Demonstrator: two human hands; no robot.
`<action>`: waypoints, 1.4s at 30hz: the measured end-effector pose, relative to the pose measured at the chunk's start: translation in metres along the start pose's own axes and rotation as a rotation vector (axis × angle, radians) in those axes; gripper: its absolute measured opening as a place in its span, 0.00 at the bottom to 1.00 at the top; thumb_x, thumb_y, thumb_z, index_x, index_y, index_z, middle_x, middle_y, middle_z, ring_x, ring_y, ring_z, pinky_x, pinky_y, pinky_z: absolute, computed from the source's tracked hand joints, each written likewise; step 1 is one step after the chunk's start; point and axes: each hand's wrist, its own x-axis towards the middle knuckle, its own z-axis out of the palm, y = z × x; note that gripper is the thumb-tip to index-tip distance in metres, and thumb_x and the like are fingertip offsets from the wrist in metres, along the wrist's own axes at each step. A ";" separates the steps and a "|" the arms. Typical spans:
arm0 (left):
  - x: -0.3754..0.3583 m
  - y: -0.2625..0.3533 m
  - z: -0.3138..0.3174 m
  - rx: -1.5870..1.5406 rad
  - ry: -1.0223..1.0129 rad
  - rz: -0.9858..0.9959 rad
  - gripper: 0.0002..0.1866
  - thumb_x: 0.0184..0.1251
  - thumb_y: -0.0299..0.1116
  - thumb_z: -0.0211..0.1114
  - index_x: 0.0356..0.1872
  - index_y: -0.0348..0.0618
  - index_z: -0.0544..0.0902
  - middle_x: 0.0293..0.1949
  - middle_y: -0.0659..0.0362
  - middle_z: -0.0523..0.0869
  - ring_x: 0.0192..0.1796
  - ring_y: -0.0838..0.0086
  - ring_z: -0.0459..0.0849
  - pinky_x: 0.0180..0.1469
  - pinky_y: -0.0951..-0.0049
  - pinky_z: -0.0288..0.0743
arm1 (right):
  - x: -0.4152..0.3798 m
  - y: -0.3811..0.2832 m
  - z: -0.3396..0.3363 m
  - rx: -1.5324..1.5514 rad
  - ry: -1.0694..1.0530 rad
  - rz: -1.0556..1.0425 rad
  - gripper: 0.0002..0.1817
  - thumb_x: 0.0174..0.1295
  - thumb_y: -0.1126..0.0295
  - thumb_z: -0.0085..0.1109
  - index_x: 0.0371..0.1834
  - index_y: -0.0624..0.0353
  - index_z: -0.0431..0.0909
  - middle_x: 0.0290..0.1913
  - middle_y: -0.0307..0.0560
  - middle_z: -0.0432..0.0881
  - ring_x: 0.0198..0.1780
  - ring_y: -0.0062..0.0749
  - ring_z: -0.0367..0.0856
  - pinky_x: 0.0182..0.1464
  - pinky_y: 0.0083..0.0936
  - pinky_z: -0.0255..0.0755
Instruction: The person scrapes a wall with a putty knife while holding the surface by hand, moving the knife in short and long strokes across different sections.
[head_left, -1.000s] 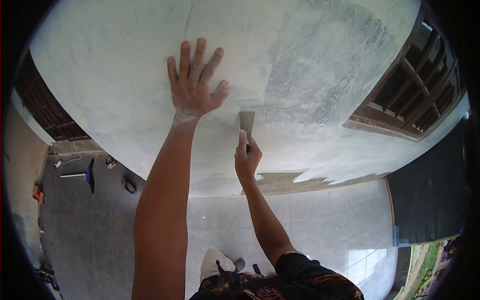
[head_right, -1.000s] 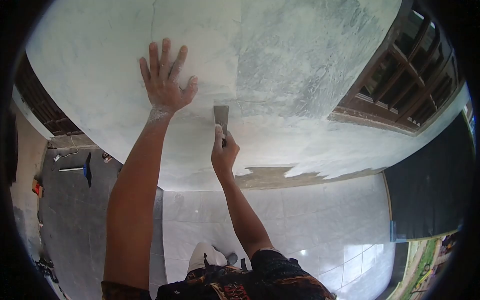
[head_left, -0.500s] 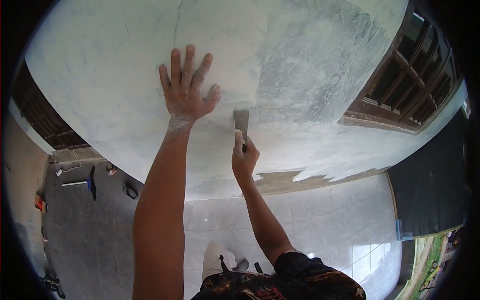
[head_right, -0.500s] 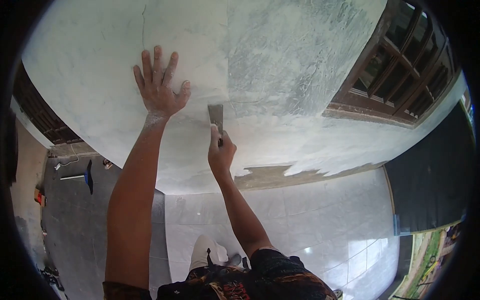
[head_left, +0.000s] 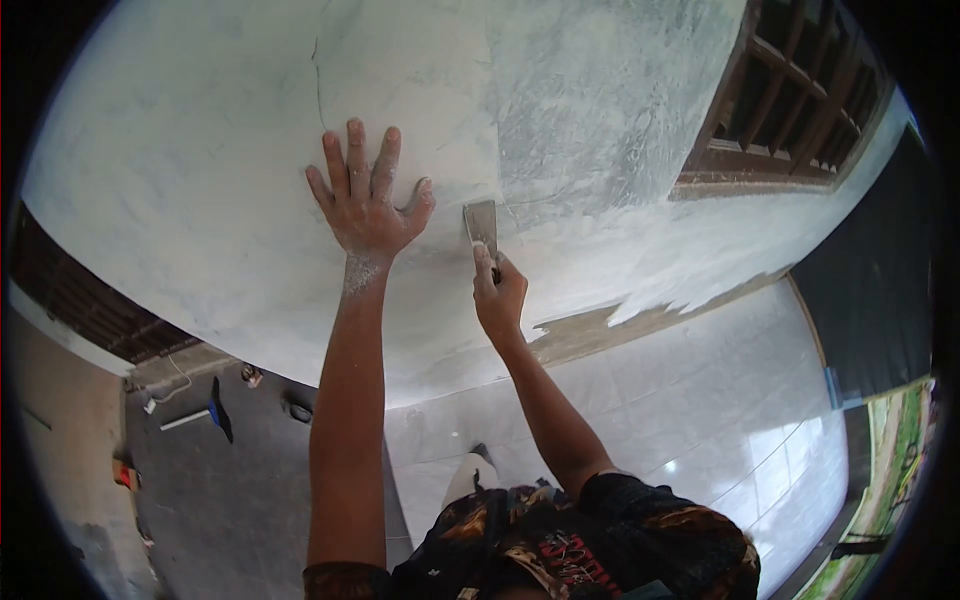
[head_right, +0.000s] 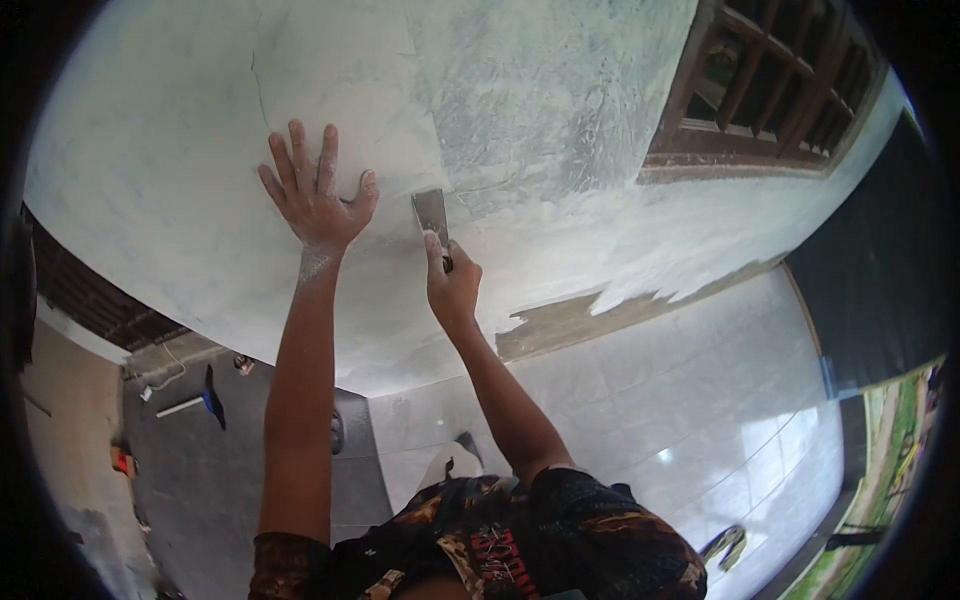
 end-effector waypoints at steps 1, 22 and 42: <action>-0.001 -0.001 0.000 0.007 -0.009 -0.011 0.41 0.54 0.53 0.67 0.72 0.56 0.73 0.78 0.48 0.61 0.81 0.45 0.51 0.77 0.37 0.35 | 0.003 -0.002 0.004 0.041 0.003 0.013 0.25 0.73 0.55 0.60 0.24 0.66 0.74 0.13 0.42 0.61 0.19 0.20 0.57 0.22 0.30 0.55; -0.049 0.022 -0.010 -0.061 -0.209 -0.189 0.53 0.55 0.64 0.72 0.78 0.52 0.61 0.80 0.36 0.41 0.81 0.36 0.31 0.70 0.23 0.22 | -0.003 -0.022 0.006 0.004 0.046 -0.046 0.24 0.72 0.56 0.60 0.26 0.68 0.75 0.12 0.47 0.65 0.16 0.24 0.58 0.21 0.32 0.56; -0.050 0.028 -0.009 -0.035 -0.240 -0.236 0.64 0.49 0.70 0.73 0.80 0.48 0.50 0.79 0.32 0.32 0.78 0.29 0.22 0.66 0.18 0.20 | 0.001 -0.019 -0.001 -0.087 0.028 -0.056 0.24 0.73 0.57 0.59 0.26 0.67 0.75 0.12 0.49 0.68 0.14 0.31 0.62 0.21 0.33 0.59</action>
